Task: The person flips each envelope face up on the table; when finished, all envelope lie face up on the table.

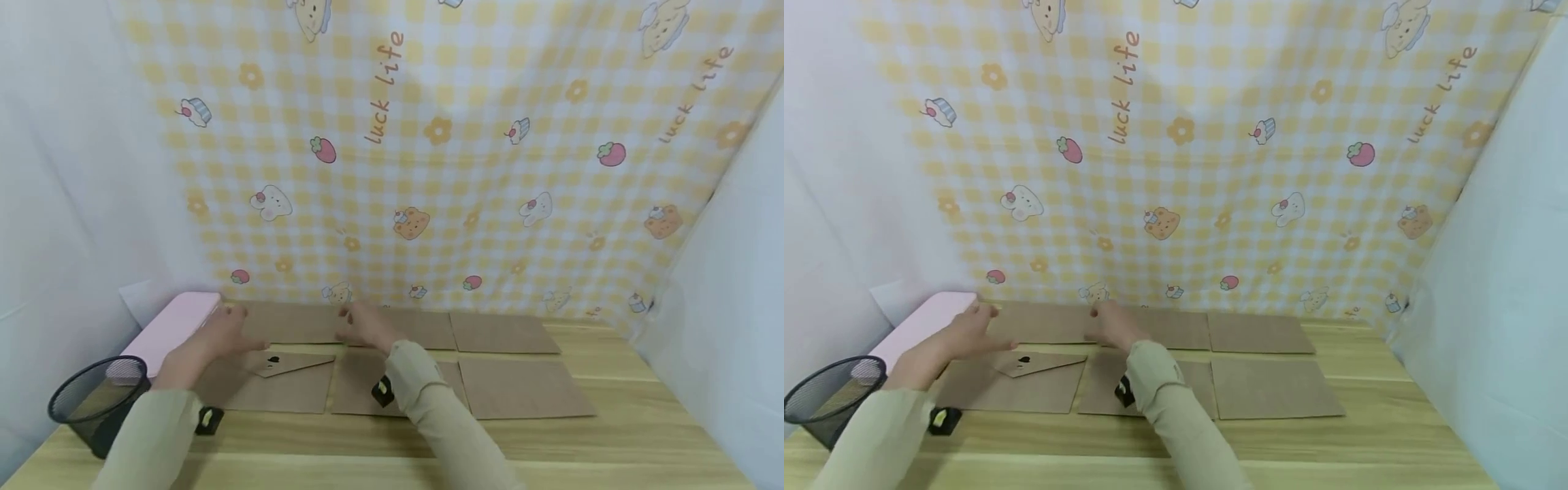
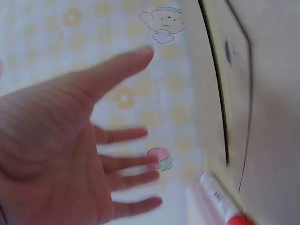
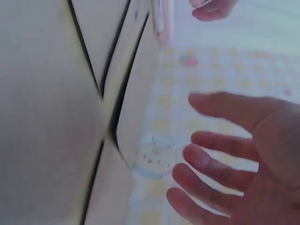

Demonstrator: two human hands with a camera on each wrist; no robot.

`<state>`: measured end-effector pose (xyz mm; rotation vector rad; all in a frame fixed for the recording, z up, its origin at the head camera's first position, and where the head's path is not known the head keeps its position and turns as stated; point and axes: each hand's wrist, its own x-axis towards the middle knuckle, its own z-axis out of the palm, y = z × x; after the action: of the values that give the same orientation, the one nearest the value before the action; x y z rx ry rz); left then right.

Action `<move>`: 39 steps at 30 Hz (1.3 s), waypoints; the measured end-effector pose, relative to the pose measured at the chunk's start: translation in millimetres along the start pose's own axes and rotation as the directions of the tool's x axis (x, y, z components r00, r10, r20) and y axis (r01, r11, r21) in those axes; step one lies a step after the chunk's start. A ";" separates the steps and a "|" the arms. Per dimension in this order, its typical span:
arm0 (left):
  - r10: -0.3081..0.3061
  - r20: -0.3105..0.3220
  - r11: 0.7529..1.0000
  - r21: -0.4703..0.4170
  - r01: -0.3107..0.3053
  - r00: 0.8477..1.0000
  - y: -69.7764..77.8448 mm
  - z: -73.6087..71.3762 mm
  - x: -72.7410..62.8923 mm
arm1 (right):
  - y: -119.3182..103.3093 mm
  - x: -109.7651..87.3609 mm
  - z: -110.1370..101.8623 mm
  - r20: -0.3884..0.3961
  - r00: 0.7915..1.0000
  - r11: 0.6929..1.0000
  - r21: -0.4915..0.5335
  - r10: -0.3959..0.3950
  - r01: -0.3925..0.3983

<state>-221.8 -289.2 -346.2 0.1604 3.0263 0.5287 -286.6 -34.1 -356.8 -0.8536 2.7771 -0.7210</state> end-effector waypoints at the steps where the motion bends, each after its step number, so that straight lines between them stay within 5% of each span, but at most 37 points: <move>1: 0.030 0.043 0.999 -0.026 -0.029 0.999 1.7 -1.6 7.9 | 2.9 4.6 -3.5 0.021 1.000 1.000 -0.012 0.004 -0.003; 6: 0.053 0.252 0.992 -0.123 -0.023 0.966 1.0 -3.0 39.4 | 12.7 23.5 -7.4 0.149 0.988 0.999 -0.030 0.032 -0.027; 16: 0.098 0.223 0.995 0.012 -0.103 0.970 -25.4 16.1 71.1 | 20.2 68.0 35.1 0.231 0.973 0.990 -0.141 0.021 0.012; 24: 0.159 0.388 0.971 -0.227 -0.073 0.908 -17.9 19.2 96.2 | 22.0 94.7 38.1 0.264 0.961 0.974 -0.226 0.086 -0.025; 29: 0.086 0.379 0.996 -0.038 -0.077 0.921 -10.6 19.7 107.2 | 18.3 100.5 33.0 0.265 0.958 0.946 -0.323 0.109 -0.018; 32: -0.017 0.367 0.997 0.070 -0.009 0.930 -7.1 18.8 111.2 | 13.5 100.8 30.5 0.268 0.960 0.939 -0.344 0.077 0.021; 36: -0.130 0.390 0.987 0.139 0.081 0.912 -6.6 16.3 113.8 | 9.5 99.8 30.1 0.290 0.954 0.944 -0.327 0.070 0.030; 39: -0.114 0.403 0.987 0.153 0.055 0.908 -6.3 18.0 115.7 | 10.3 98.2 31.0 0.284 0.950 0.931 -0.365 0.131 -0.019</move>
<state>-335.8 -275.9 -370.6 0.1270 2.6392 0.2374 -364.4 -94.3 -388.9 -0.8251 2.6723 -0.0515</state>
